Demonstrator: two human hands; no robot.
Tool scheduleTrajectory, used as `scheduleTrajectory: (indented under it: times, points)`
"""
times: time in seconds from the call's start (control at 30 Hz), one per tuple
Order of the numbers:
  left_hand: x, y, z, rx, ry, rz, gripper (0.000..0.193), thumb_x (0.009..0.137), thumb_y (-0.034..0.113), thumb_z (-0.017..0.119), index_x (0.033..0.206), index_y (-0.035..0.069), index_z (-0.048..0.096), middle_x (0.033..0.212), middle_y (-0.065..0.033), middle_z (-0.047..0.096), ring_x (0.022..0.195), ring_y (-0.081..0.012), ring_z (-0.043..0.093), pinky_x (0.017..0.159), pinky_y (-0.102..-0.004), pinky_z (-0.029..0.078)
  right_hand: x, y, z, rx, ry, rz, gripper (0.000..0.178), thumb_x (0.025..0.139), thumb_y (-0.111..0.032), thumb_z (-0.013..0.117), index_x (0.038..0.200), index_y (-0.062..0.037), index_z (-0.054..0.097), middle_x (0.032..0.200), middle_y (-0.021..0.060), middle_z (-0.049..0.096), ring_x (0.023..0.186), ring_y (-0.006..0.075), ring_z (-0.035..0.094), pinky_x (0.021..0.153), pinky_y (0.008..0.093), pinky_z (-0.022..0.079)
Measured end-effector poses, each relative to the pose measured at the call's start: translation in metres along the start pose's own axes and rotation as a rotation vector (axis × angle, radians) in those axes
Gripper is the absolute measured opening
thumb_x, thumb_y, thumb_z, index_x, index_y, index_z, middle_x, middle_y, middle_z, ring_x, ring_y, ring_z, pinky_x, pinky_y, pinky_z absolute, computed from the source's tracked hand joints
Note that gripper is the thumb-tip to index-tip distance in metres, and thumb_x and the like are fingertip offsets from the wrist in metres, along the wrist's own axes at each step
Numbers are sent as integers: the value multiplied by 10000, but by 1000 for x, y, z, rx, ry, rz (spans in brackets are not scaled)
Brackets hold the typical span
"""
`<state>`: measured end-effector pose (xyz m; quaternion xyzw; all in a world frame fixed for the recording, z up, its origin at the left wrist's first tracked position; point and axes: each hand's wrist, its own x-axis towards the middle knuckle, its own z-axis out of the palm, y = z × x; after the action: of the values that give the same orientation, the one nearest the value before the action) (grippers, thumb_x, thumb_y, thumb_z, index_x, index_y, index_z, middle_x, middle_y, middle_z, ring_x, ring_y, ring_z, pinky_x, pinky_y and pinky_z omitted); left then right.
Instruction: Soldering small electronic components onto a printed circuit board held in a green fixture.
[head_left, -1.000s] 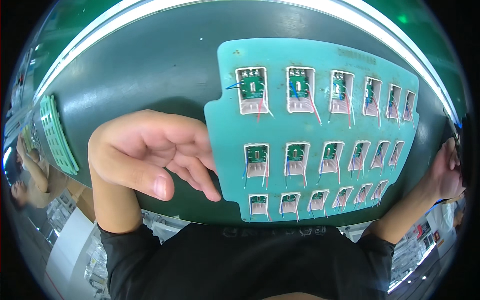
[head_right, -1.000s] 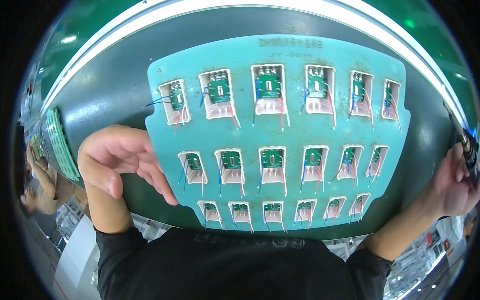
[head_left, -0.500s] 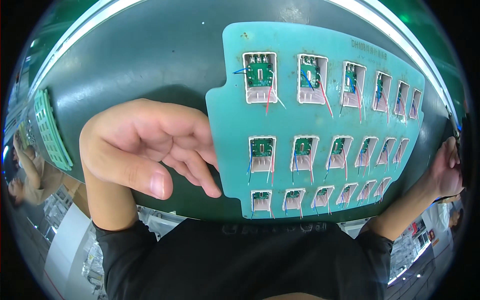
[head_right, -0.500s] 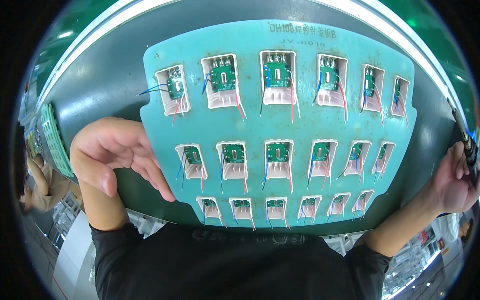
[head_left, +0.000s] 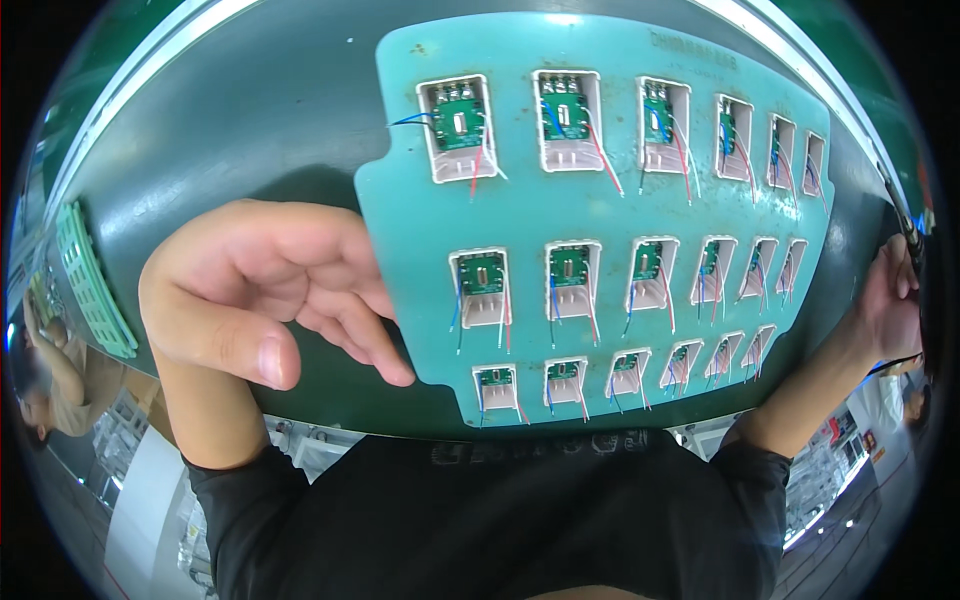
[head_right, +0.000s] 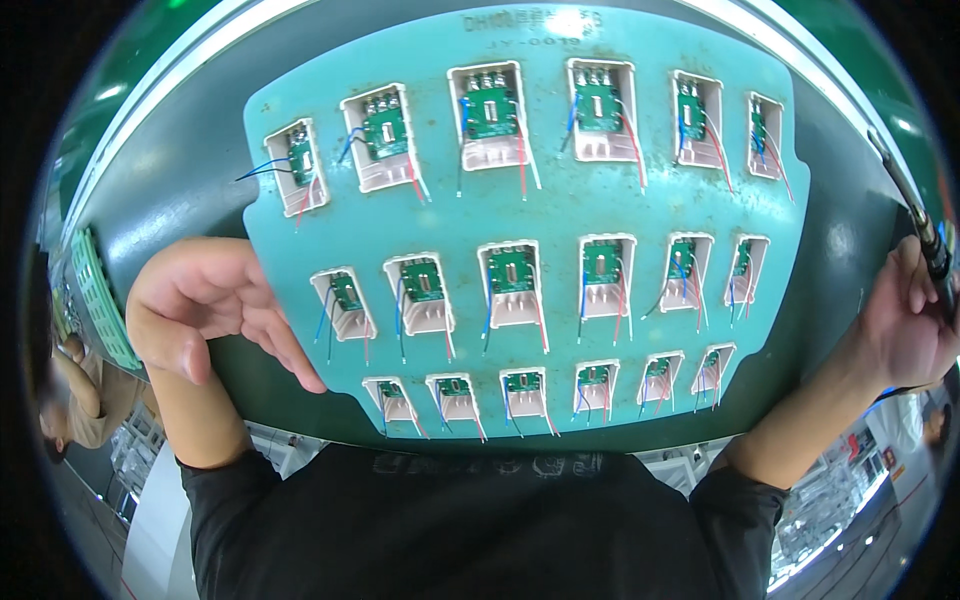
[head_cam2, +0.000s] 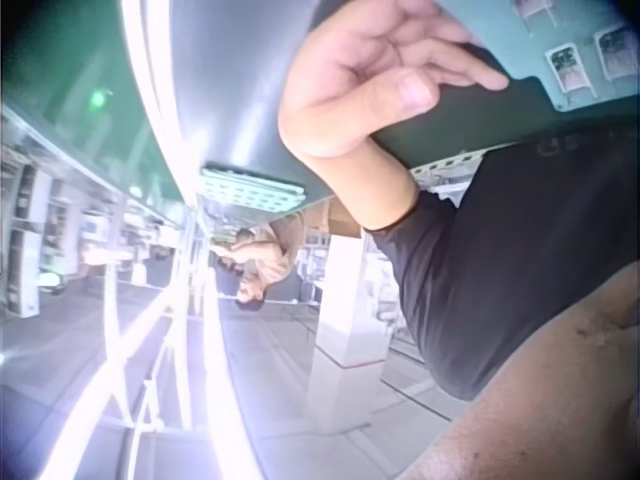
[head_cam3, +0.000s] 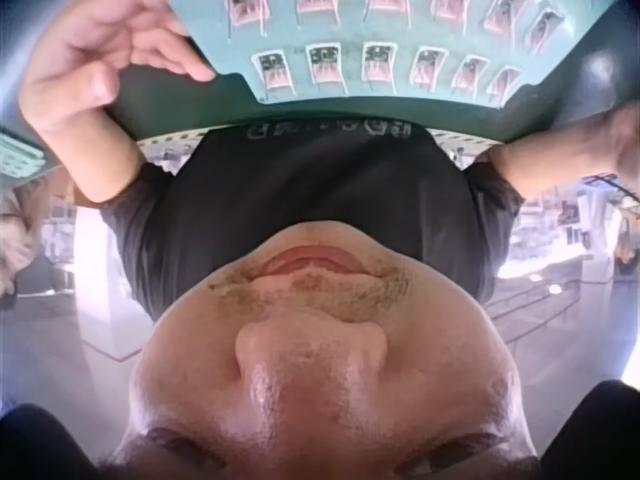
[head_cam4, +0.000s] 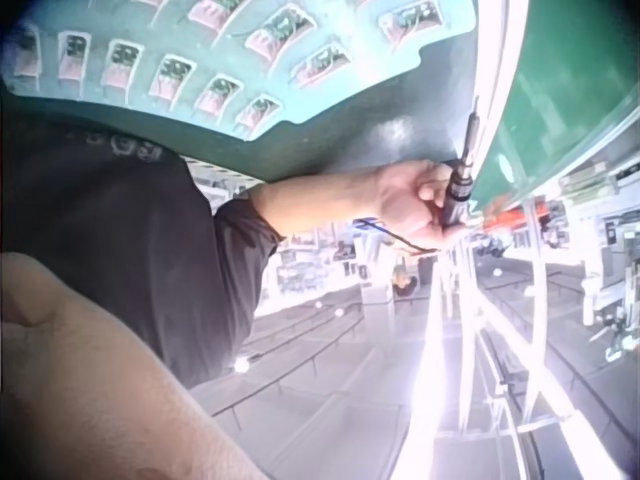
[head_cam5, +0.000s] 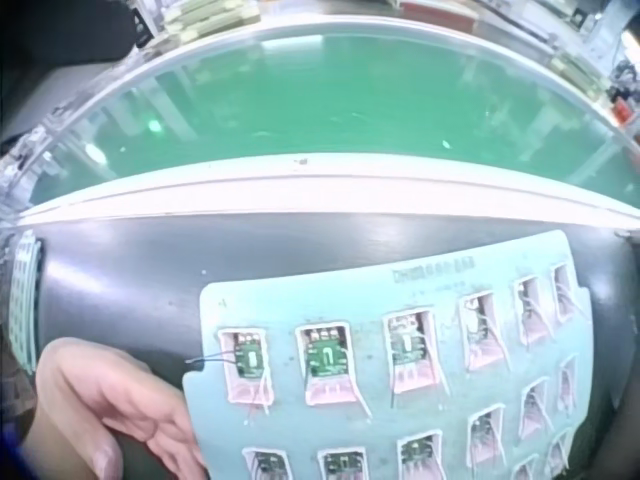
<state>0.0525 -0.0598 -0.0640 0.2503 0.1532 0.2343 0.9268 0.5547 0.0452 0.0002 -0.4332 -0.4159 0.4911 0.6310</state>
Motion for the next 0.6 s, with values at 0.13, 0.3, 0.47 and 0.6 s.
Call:
scheduleTrajectory:
  times: [0.13,0.3,0.47,0.6]
  points:
    - [6,0,2,31,17,-57,725,840,148,641,1274,-229,201,1215,-409,414,998,-509,561,839,-540,487,-2,3,-8,-35,-10,-70,204,745,-176,549,638,-23,466,554,35,369,459,117,311,527,270,246]
    - [5,-4,-13,32,14,-72,738,843,168,640,1281,-223,192,1215,-417,407,1008,-518,550,833,-568,479,-14,27,-5,26,62,-49,198,769,-156,528,642,-17,467,562,39,373,457,115,320,549,273,266]
    - [15,-12,-16,-12,-49,-62,680,813,60,642,1280,-218,233,1285,-343,403,1075,-451,548,929,-435,459,-14,29,-12,58,18,-39,167,761,-146,536,647,-31,494,553,37,408,458,110,342,562,270,269]
    - [21,-14,-15,-24,-54,-69,679,824,60,625,1280,-225,211,1272,-367,397,1086,-461,537,926,-453,454,-12,26,-24,58,3,-6,170,771,-115,534,627,-54,467,551,33,411,463,114,354,574,270,274]
